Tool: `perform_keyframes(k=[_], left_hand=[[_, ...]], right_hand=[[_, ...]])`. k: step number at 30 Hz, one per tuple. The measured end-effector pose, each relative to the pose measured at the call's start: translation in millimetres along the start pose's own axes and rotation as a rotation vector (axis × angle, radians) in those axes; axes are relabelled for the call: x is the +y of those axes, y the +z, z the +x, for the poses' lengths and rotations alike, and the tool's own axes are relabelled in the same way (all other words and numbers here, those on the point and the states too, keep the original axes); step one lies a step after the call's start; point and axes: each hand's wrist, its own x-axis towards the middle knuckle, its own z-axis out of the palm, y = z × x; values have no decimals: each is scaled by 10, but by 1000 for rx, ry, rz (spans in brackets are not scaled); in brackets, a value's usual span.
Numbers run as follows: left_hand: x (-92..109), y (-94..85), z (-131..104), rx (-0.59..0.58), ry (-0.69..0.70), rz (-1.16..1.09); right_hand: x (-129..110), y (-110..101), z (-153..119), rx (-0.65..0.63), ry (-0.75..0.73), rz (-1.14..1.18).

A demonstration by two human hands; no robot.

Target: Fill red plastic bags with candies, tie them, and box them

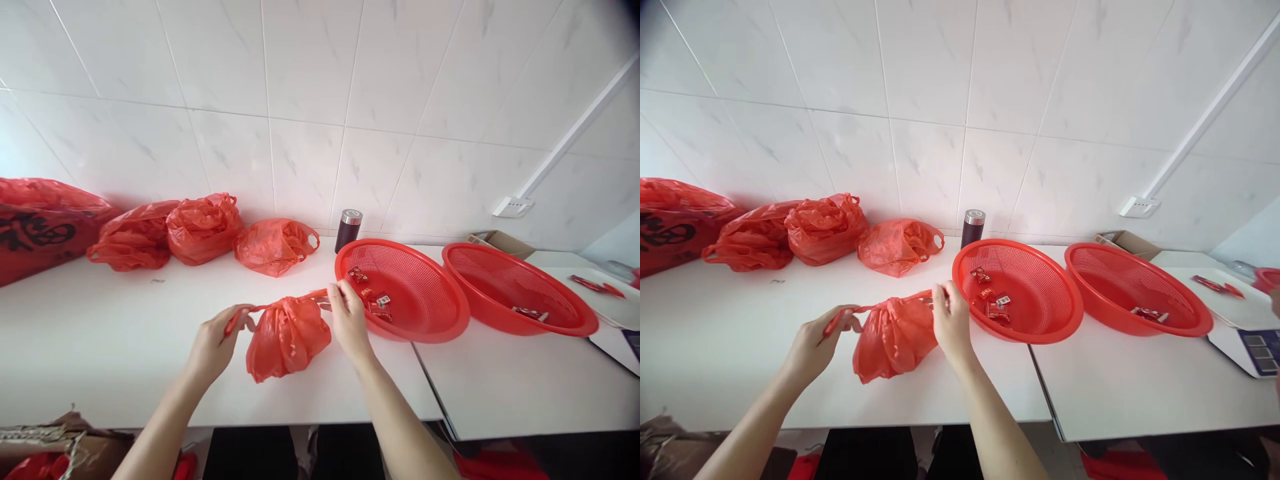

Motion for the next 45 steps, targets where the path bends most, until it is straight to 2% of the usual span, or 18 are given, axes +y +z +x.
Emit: perform_keyframes(k=[3,5,7,10,13,20,26,31,36,45], left_hand=[[-181,112,-182,156,-145,-96],[-164,260,-239,277,-218,-208],[-92,430,-229,369,-243,-257],[-22,631,-123,408,-252,-96],[-85,702,2,330,-280,56],[-368,627,110,60,-277,285],[-466,671,266,-111,-308,454],[-514,721,368,-121,-307,546],[-538,737,361,-98,-291,565],[-620,626,316,-54,-402,571]], right_hand=[[161,90,-46,144,56,87],[231,229,-98,209,62,-40],[293,395,-161,192,43,-245],[440,580,-235,94,-46,-494],[660,572,-251,28,-96,-590],[1034,201,-185,16,-30,-686],[1226,218,-97,-48,-10,-872],[1300,277,-17,-81,-24,-993],[1274,281,-2,-69,-19,-1050],[1170,239,-264,7,27,-951]])
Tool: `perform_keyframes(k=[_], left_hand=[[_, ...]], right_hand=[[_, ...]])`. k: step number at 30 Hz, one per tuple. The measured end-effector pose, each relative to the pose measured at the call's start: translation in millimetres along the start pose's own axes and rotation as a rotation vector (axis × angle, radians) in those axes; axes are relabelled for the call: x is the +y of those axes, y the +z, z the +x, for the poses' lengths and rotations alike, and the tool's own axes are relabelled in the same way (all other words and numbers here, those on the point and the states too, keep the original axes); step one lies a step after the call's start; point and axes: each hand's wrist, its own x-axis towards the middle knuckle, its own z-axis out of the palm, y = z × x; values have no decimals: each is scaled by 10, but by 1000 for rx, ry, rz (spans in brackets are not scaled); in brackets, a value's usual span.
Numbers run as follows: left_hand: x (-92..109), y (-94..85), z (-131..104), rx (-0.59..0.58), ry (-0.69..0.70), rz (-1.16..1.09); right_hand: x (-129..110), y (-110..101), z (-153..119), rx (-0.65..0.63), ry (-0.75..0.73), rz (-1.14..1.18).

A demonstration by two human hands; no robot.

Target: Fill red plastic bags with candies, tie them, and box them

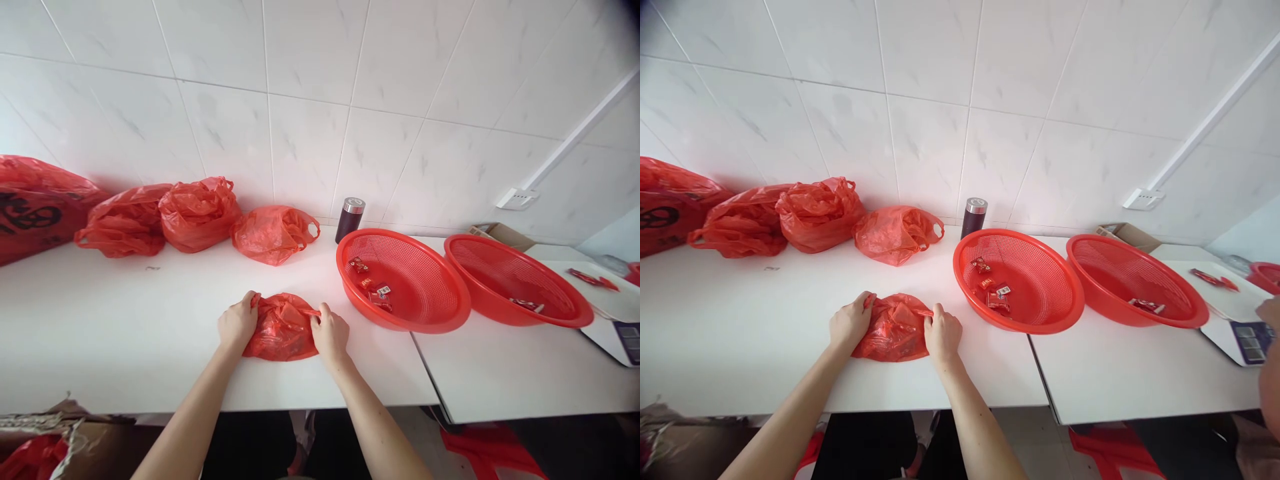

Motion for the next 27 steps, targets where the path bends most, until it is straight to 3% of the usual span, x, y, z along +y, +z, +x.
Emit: perform_keyframes(k=[10,15,18,20,21,22,24,25,27], left_hand=[[-153,-98,-20,47,-70,-192],[-221,-162,49,33,-73,-286],[-152,-273,26,105,-60,-292],[-21,-362,-54,178,58,-275],[68,-401,-105,169,191,-261],[166,-431,-155,113,354,-242],[365,-471,-217,-109,631,-200],[451,-487,-220,-221,693,-183],[578,-526,-167,-343,660,-174]], right_hand=[[153,-286,-393,-77,13,460],[159,-313,-416,-65,67,614],[169,-307,-402,-49,99,688],[180,-298,-397,-57,125,772],[185,-292,-396,-66,137,814],[189,-287,-395,-75,146,851],[195,-286,-396,-84,156,902],[197,-291,-398,-86,157,929],[200,-316,-405,-72,172,992]])
